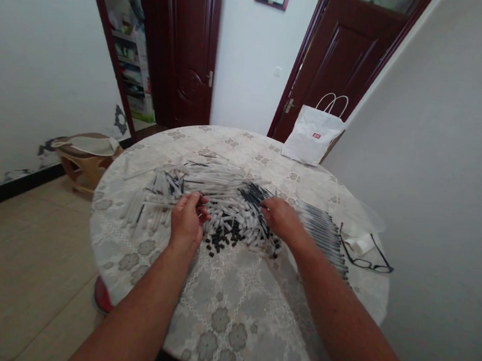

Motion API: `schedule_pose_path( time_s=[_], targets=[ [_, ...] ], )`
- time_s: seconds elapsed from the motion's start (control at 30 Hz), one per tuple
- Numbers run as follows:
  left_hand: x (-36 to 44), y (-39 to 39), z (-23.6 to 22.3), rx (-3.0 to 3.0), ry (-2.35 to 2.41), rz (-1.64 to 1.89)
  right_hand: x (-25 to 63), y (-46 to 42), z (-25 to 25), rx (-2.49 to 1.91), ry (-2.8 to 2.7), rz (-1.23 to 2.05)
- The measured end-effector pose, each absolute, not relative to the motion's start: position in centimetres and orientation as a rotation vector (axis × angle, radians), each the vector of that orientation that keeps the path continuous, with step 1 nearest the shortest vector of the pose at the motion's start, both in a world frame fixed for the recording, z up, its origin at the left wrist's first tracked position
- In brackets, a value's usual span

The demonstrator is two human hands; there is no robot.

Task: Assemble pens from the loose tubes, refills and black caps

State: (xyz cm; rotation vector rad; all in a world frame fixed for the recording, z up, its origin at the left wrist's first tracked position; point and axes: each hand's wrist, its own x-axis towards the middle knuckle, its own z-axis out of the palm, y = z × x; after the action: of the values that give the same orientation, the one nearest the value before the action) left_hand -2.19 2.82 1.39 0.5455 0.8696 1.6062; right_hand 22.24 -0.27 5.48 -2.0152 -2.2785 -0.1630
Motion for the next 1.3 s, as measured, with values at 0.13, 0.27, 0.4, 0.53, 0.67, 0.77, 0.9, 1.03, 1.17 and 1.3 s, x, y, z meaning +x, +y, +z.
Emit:
schedule_pose_path(
  time_s=[0.13, 0.27, 0.4, 0.53, 0.67, 0.77, 0.9, 1.03, 1.17, 1.3],
  targets=[
    [-2.1, 2.8, 1.0, 0.527, 0.867, 1.606, 17.2, 2.3, 4.6, -1.954, -2.303, -0.235],
    [-2.1, 2.8, 0.9, 0.504, 0.858, 1.603, 15.0, 3.9, 3.7, -2.019, -2.355, -0.234],
    [-2.0, 2.7, 1.0, 0.510, 0.860, 1.585, 15.1, 3.9, 3.6, -2.048, -2.356, -0.239],
    [-1.9, 2.3, 1.2, 0.591, 0.844, 1.435, 16.6, 2.5, 4.8, -2.078, -2.260, -0.213],
    [-1.5, 1.5, 1.5, 0.818, 0.815, 1.188, 17.9, 0.4, 5.7, -1.885, -2.100, -0.008],
    [-0.9, 0.8, 1.7, 0.950, 0.786, 1.107, 17.6, -1.5, 5.5, -1.634, -2.056, 0.191],
    [-0.5, 0.8, 1.5, 0.949, 0.766, 1.143, 17.2, -3.0, 4.6, -1.499, -2.013, 0.347],
    [-0.7, 1.5, 1.3, 0.810, 0.793, 1.287, 18.6, -3.3, 3.6, -1.674, -1.840, 0.217],
    [-1.0, 1.9, 1.3, 0.714, 0.789, 1.335, 20.4, -3.4, 2.6, -1.859, -1.954, 0.087],
    [-0.9, 1.7, 1.2, 0.731, 0.778, 1.290, 21.4, -3.7, 2.2, -2.156, -1.912, -0.040]
  ],
)
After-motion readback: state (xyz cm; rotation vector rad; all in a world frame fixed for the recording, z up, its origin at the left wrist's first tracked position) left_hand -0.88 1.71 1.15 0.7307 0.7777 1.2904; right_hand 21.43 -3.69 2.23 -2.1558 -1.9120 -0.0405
